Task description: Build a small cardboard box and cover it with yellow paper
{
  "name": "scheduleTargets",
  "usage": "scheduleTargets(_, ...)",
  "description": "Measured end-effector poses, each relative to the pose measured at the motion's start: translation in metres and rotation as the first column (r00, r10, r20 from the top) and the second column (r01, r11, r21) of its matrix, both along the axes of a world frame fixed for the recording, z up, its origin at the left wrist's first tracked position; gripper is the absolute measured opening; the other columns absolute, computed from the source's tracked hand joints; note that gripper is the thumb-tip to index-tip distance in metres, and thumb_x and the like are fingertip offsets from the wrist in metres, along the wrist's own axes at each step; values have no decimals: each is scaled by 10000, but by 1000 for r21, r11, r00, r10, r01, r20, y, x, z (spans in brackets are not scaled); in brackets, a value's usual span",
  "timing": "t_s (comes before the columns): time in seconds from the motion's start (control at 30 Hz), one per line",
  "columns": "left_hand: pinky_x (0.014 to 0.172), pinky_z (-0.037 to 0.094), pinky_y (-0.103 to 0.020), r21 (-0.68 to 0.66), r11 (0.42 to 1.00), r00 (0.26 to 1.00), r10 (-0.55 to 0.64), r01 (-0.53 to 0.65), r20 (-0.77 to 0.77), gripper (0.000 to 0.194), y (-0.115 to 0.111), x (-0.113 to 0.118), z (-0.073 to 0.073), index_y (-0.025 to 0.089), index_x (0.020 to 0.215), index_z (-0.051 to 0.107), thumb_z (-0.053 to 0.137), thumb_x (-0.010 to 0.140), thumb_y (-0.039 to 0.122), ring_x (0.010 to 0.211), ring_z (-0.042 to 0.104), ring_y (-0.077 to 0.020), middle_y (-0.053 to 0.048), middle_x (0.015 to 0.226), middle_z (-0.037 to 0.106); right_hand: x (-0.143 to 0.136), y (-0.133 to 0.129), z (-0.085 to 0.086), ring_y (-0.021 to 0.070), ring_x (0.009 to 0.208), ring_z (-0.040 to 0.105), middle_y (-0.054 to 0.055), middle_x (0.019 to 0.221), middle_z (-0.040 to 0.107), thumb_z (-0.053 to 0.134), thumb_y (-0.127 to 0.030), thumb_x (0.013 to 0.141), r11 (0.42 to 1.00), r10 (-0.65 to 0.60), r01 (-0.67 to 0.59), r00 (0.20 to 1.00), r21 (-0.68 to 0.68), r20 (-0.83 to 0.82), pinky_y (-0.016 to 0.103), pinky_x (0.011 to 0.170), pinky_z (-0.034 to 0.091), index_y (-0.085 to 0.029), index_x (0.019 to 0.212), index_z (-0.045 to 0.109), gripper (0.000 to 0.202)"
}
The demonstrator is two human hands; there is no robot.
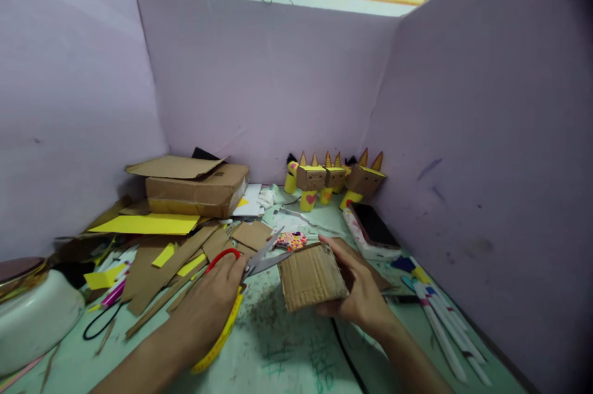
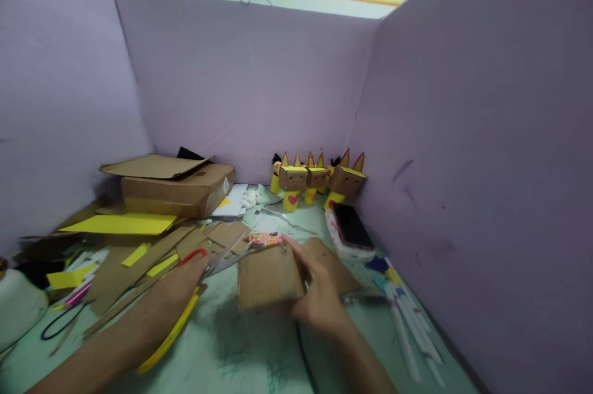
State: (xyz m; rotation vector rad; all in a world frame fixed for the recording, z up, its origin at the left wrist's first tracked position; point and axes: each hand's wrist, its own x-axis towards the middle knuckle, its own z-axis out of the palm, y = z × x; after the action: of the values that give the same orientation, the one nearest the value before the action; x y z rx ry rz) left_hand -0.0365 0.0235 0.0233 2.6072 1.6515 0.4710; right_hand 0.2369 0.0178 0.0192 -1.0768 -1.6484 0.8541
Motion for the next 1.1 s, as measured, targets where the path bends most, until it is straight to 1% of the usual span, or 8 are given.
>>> scheduleTargets(0.1, 967, 424, -440, 38, 999, 986, -6, 13, -167, 545, -1, 2, -8, 110, 1307, 441, 271, 804, -9, 1175, 507, -269, -184, 1274, 527, -3, -2, 1, 312, 1235, 461, 111, 1377, 476, 768, -71, 453, 1000, 12, -11, 999, -21, 32, 432, 1066, 288, -198, 1359, 418, 980)
scheduleTargets(0.23, 892, 469, -428, 112, 992, 965, -19, 50, -262, 555, -5, 4, -10, 102, 1310, 422, 274, 794, -37, 1069, 553, -267, -180, 1163, 568, -7, -5, 0, 308, 1264, 428, 109, 1383, 469, 730, -38, 483, 999, 30, -31, 996, 9, 84, 441, 1079, 259, -202, 1366, 408, 954)
scheduleTargets(0.37, 812, 502, -421, 143, 987, 948, -23, 72, -318, 555, -6, 6, -10, 113, 1305, 416, 283, 792, -49, 995, 577, -268, -175, 1116, 580, -10, -7, 1, 303, 1234, 459, 93, 1328, 518, 760, -80, 490, 997, 64, -69, 993, 47, 98, 416, 1037, 335, -220, 1315, 465, 888)
scheduleTargets(0.6, 700, 515, -365, 174, 975, 929, -63, 135, -366, 567, -6, 3, -12, 123, 1319, 388, 275, 792, -52, 859, 606, -247, -149, 1010, 606, -13, -10, 5, 300, 1171, 510, 85, 1255, 562, 747, -99, 512, 997, 61, -66, 994, 49, 93, 374, 926, 438, -222, 1222, 527, 754)
scheduleTargets(0.77, 635, 490, -303, 201, 963, 910, -85, 179, -407, 548, -6, 1, -7, 118, 1313, 395, 297, 797, -40, 786, 617, -221, -135, 957, 618, -12, -9, 2, 295, 1175, 502, 79, 1262, 550, 736, -72, 502, 997, 61, -65, 995, 45, 81, 362, 917, 435, -233, 1220, 519, 767)
scheduleTargets(0.87, 601, 483, -292, 229, 956, 904, -74, 185, -420, 530, -5, -1, -6, 118, 1296, 415, 300, 801, -29, 754, 623, -214, -129, 928, 626, -12, -9, 0, 295, 1167, 507, 83, 1258, 550, 751, -92, 504, 997, 70, -73, 995, 38, 73, 357, 905, 440, -230, 1212, 522, 757)
scheduleTargets(1.0, 560, 475, -296, 260, 945, 912, -81, 198, -402, 529, -3, -4, -13, 116, 1285, 430, 284, 798, -29, 673, 622, -210, -111, 848, 635, -11, -9, -2, 292, 1157, 516, 79, 1258, 553, 727, -66, 500, 997, 60, -62, 996, 38, 67, 349, 886, 449, -230, 1215, 521, 762)
scheduleTargets(1.1, 575, 484, -315, 249, 944, 918, -111, 217, -380, 535, -2, -5, -17, 113, 1297, 413, 284, 797, -25, 680, 628, -219, -110, 867, 649, -11, -9, -2, 298, 1142, 529, 94, 1263, 553, 710, -45, 488, 998, 53, -54, 997, 10, 60, 350, 857, 466, -216, 1226, 515, 782)
